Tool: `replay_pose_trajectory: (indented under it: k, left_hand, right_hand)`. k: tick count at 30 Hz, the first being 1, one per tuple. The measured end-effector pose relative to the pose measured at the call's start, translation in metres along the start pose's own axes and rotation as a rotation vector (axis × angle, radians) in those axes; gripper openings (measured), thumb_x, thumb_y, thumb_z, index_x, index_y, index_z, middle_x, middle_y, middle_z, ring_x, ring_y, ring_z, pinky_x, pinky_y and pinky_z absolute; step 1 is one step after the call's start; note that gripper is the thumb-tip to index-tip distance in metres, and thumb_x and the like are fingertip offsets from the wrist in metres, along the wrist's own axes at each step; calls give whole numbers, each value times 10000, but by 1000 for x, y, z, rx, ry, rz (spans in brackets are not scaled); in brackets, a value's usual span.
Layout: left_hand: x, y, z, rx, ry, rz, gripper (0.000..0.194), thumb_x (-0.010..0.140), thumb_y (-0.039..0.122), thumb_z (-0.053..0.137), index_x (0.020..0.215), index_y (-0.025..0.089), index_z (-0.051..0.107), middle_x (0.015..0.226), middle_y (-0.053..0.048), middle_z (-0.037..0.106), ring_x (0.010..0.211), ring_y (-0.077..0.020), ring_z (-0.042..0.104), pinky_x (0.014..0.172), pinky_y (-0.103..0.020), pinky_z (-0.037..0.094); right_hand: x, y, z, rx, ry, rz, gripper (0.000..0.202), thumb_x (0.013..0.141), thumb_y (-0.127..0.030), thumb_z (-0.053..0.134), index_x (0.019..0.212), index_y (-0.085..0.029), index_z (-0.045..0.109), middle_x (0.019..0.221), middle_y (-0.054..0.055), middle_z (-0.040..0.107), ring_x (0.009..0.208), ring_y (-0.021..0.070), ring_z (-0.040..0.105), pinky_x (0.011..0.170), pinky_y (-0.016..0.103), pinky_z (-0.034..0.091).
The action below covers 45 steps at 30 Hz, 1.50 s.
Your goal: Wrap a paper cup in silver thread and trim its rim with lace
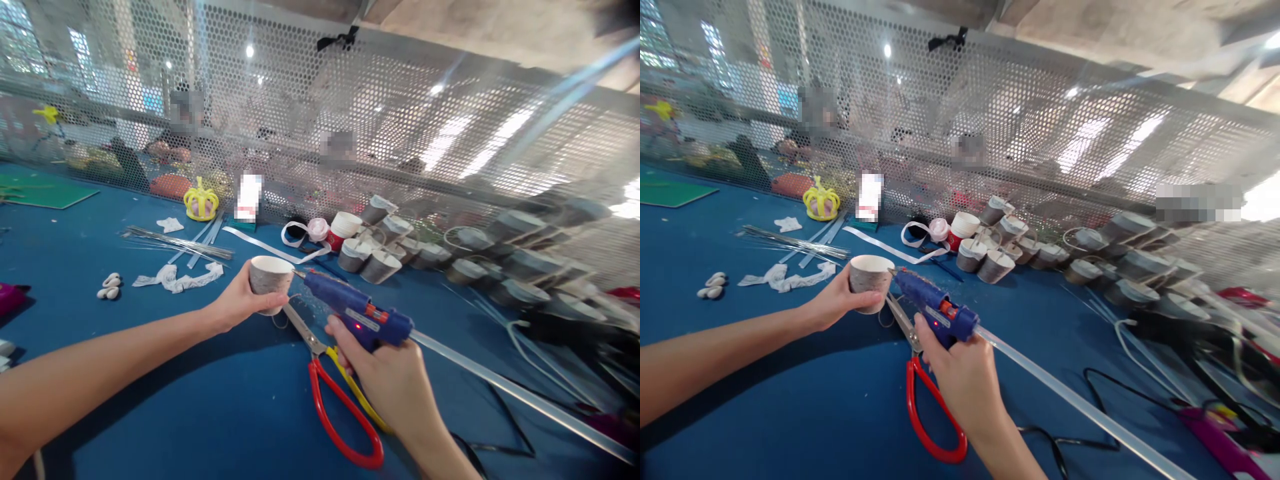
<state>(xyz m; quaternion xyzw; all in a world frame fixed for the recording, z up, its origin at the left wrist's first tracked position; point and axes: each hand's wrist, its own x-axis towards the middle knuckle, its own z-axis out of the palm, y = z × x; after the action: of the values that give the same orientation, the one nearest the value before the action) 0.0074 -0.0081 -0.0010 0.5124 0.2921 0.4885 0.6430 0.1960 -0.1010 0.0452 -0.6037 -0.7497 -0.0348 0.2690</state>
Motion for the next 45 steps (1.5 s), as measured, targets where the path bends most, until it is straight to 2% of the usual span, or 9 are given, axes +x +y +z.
replay_pose_trajectory:
  k: [5,9,13,19,23,26,31,38,45]
  left_hand:
    - [1,0,0,4,-13,10,556,551,273,781,990,161,458,922,-49,585,820,-155,556,737,-308,444]
    - [1,0,0,10,-7,16,567,541,276,783,994,163,462,941,-51,584,846,-167,555,756,-320,436]
    - [1,-1,0,19,-6,-3,572,543,270,783,997,163,452,928,-47,581,832,-157,549,740,-310,441]
    - [3,1,2,8,8,15,579,533,261,789,996,166,455,958,-55,584,855,-164,551,751,-310,443]
    - [2,1,2,30,5,2,582,528,269,792,994,165,459,965,-65,588,864,-176,556,756,-324,445]
    - [2,0,1,29,-3,21,579,540,270,787,1006,170,459,981,-63,587,879,-176,555,768,-323,443]
    - [2,0,1,28,13,22,577,518,267,797,981,174,467,943,-49,589,856,-176,559,752,-322,445]
    - [2,1,0,58,9,38,589,521,272,793,995,166,460,965,-61,579,867,-176,550,756,-324,443]
    - [3,0,0,54,9,37,577,525,270,793,990,174,466,949,-54,584,856,-171,553,749,-317,445]
  right_hand:
    - [-6,11,6,-52,-26,-104,287,717,-215,475,839,-187,733,545,32,685,406,177,586,413,267,441]
    - [-4,8,4,-66,-6,-71,302,762,-216,433,780,-168,731,592,56,704,432,173,610,416,251,462]
    - [-2,6,3,-109,-5,-154,343,719,-173,424,860,-179,736,625,56,712,442,191,620,418,271,464]
    - [0,2,2,-13,30,-71,260,765,-255,484,735,-187,734,562,51,693,396,166,594,401,248,461]
    - [-4,10,6,-95,-13,-146,312,733,-206,451,863,-179,734,651,59,716,449,182,617,435,268,481]
    - [-6,16,8,-134,-20,-171,345,738,-208,422,885,-161,731,697,74,722,458,188,622,436,279,482]
    - [-3,11,4,-115,4,-152,326,754,-215,427,851,-179,737,548,41,680,442,180,611,425,261,467]
    - [0,1,-1,-11,1,-72,313,780,-265,442,703,-177,732,529,52,676,393,163,579,391,249,452]
    - [-3,4,3,-71,14,-121,296,746,-227,458,836,-192,739,478,32,650,387,164,567,384,241,426]
